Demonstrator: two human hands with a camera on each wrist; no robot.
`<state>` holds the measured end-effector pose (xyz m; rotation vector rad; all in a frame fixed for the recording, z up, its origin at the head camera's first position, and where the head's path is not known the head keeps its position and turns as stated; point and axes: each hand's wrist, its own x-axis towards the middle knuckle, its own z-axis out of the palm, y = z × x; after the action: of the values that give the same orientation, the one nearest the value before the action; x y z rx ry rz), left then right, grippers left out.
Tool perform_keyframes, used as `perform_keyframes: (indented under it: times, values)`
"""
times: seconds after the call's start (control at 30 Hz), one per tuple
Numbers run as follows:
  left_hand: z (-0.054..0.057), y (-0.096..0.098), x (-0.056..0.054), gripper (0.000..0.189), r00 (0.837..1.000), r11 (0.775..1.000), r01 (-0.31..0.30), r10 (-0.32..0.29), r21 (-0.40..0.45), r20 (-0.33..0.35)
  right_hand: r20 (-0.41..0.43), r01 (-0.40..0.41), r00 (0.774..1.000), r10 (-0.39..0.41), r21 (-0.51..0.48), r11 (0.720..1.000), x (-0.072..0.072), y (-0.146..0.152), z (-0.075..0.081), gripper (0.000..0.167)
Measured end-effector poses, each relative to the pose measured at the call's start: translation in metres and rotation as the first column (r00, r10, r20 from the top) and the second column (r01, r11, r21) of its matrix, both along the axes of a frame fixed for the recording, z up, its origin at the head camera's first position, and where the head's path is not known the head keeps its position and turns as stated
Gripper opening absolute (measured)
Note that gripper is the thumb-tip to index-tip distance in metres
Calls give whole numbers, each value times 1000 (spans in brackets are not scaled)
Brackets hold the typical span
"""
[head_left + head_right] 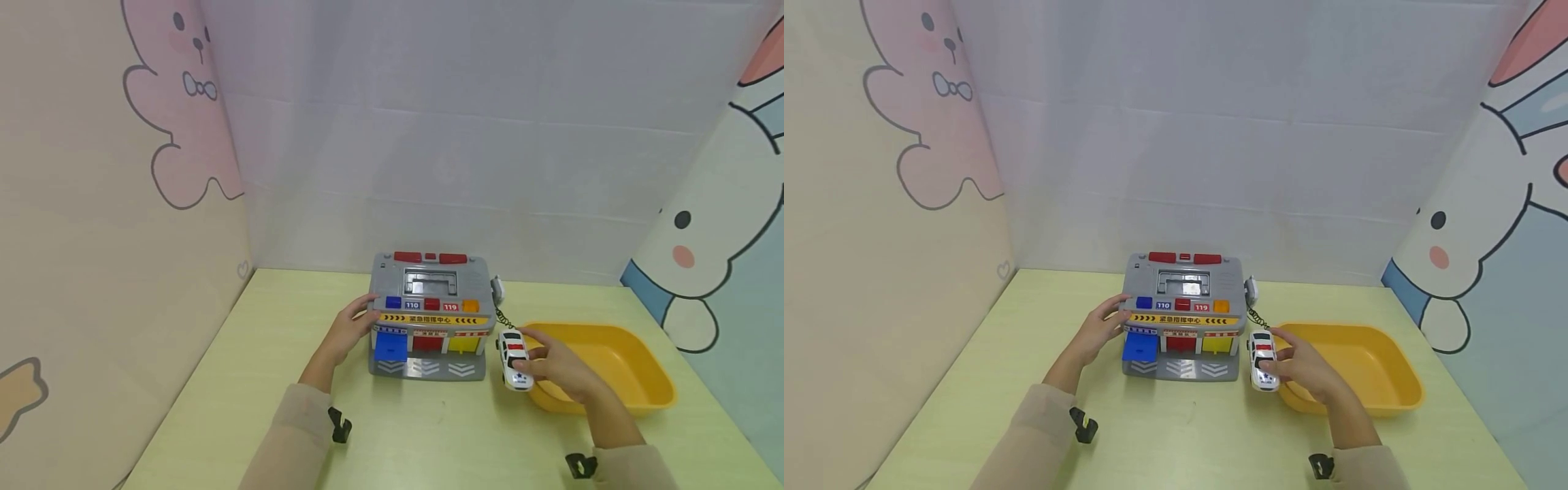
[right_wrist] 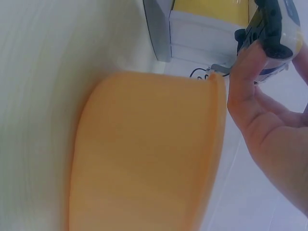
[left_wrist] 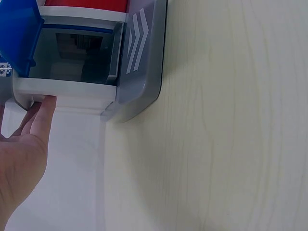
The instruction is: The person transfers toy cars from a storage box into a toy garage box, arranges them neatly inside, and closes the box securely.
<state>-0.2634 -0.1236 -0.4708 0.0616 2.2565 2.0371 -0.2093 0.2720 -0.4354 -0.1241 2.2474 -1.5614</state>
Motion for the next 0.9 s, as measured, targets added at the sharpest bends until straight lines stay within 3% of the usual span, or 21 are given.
perform_keyframes:
  times: [0.37,0.9]
  values:
    - [1,1,1,42,1000,1000,-1,1,-5,-5,11,15,1000,-15,-8,1000,2,-12,-3,83]
    - [0,-1,0,43,1000,1000,9,-9,11,-2,-10,-52,999,52,-85,995,7,-27,-11,82]
